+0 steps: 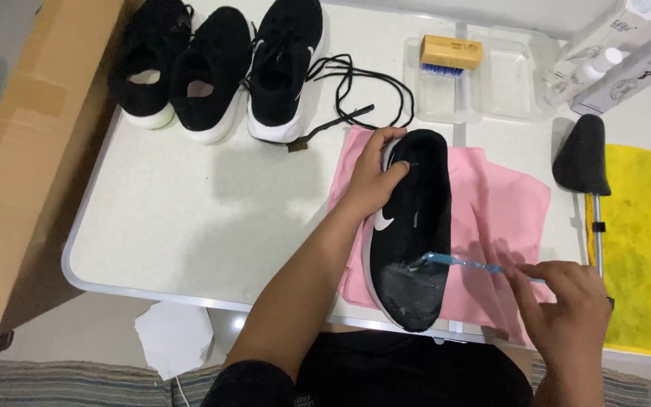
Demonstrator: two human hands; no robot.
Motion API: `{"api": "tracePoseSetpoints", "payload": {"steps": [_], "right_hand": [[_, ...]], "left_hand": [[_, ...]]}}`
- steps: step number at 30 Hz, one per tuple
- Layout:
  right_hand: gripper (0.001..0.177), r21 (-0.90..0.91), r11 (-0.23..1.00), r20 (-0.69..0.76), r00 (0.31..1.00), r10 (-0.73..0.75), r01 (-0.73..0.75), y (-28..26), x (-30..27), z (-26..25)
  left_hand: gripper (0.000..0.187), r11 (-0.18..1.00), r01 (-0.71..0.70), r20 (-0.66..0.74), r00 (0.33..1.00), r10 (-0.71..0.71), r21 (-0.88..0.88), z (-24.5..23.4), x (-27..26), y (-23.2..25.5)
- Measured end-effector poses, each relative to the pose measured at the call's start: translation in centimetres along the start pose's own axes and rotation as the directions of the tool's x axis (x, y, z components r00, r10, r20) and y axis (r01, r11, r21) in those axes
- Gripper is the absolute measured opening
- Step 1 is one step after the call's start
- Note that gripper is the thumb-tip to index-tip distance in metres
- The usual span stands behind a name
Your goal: Cleaning a black sneaker using a toothbrush and cleaning solution on a service counter.
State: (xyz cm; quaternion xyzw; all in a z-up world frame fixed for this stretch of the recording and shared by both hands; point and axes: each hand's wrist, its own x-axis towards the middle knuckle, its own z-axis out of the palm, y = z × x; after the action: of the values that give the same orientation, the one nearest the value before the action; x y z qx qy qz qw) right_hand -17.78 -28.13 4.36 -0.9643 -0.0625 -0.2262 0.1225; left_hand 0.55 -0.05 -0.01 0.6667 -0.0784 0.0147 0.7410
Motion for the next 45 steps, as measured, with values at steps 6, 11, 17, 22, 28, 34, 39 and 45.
{"api": "tracePoseSetpoints", "payload": {"steps": [6,11,17,22,28,34,39,45], "right_hand": [[0.014,0.084,0.996,0.157,0.986,-0.053,0.040,-1.0,1.2,-0.3],[0.013,0.148,0.987,0.172,0.981,-0.094,0.069,-1.2,0.9,0.6],[0.009,0.094,0.996,0.187,0.982,-0.019,0.001,0.0,1.5,0.8],[0.011,0.226,0.974,0.255,0.965,-0.064,0.005,1.6,2.1,0.3],[0.015,0.287,0.946,0.452,0.892,0.004,-0.150,1.9,2.2,0.2],[0.014,0.439,0.898,0.272,0.958,-0.094,-0.037,3.1,1.9,2.2],[0.012,0.356,0.934,0.159,0.984,-0.073,0.012,4.6,2.9,3.0],[0.017,0.247,0.967,0.234,0.972,-0.005,-0.054,5.6,2.9,3.0]], "left_hand": [[0.047,0.996,-0.085,-0.005,0.996,0.085,0.003,0.1,0.4,-1.6],[0.047,1.000,-0.016,-0.009,1.000,0.016,0.016,-0.1,-0.1,-0.2],[0.047,1.000,-0.025,-0.001,1.000,0.025,0.004,0.0,0.1,-0.7],[0.047,1.000,0.016,0.006,1.000,-0.016,0.019,-0.1,-0.1,0.3],[0.047,1.000,-0.003,0.017,1.000,0.003,-0.007,0.0,-0.2,0.3],[0.047,0.999,-0.034,0.023,0.999,0.034,-0.012,0.0,0.1,-0.3],[0.049,0.997,-0.080,0.038,0.996,0.080,0.007,-0.3,0.5,-1.2],[0.049,0.997,-0.067,0.032,0.997,0.066,0.031,-0.3,0.5,-1.3]]}}
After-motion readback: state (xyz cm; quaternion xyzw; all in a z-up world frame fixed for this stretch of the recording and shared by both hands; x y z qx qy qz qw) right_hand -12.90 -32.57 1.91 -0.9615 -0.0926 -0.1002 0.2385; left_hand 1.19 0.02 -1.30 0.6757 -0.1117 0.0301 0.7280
